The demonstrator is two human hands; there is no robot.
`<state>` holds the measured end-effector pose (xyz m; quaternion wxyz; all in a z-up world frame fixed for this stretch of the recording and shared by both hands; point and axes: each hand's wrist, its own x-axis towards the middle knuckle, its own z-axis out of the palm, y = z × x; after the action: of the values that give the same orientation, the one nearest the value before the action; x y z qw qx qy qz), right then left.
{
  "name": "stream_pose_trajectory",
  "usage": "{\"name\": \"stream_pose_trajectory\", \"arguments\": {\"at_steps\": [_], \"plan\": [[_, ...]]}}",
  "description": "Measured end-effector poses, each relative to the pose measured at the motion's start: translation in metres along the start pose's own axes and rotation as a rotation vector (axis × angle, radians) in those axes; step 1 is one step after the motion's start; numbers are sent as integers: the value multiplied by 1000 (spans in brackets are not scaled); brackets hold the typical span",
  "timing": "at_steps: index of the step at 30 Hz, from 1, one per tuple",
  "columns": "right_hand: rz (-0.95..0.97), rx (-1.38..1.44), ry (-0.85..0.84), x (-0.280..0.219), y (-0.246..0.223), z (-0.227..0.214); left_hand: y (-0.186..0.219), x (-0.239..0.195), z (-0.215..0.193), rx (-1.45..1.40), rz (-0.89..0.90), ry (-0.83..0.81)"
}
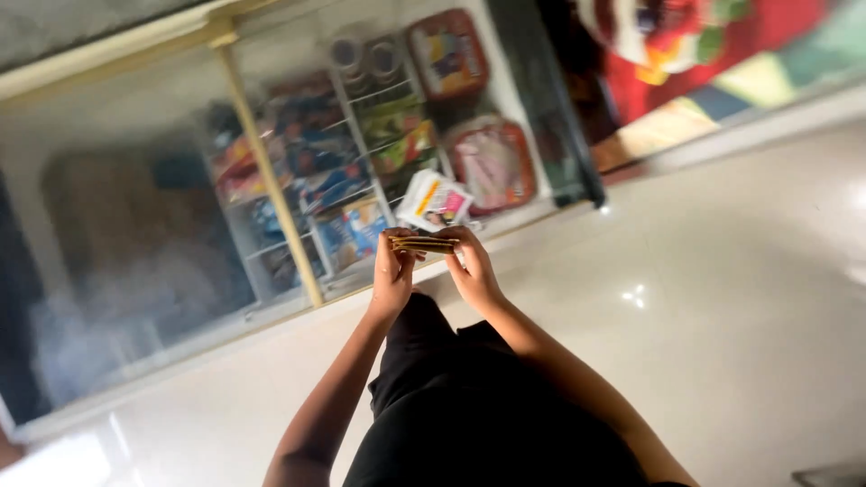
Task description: Organizing and restocking various product sachets on a freezer top and store shelves.
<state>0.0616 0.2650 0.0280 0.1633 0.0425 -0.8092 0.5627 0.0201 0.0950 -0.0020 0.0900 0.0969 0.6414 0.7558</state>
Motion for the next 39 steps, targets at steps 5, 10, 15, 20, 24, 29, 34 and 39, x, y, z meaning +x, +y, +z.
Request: {"name": "stream_pose_trajectory", "arguments": {"at_steps": [5,10,15,20,24,29,34,39], "plan": [[151,366,229,-65,33,-93,3,8,109,154,94,-275],[278,369,462,-143,30,-207,-36,-24,244,121,-28,-515],[510,120,701,-222,6,-287,-34,-74,356,123,-160,-742],[516,94,927,-304,-18,-334,-34,-117,430,154,-284,-1054],[601,99,1142,-355,-27,-355,-20,-149,493,240,-241,-1281],[688,120,1463,-417,-32,-388,-26,-195,579,261,-225,-1530],[763,75,1702,-486,-38,-448,-49,-260,688,242,-191,-1770],[730,27,1958,-565,-41,-514,-56,-340,804,250,-79,-2012]]}}
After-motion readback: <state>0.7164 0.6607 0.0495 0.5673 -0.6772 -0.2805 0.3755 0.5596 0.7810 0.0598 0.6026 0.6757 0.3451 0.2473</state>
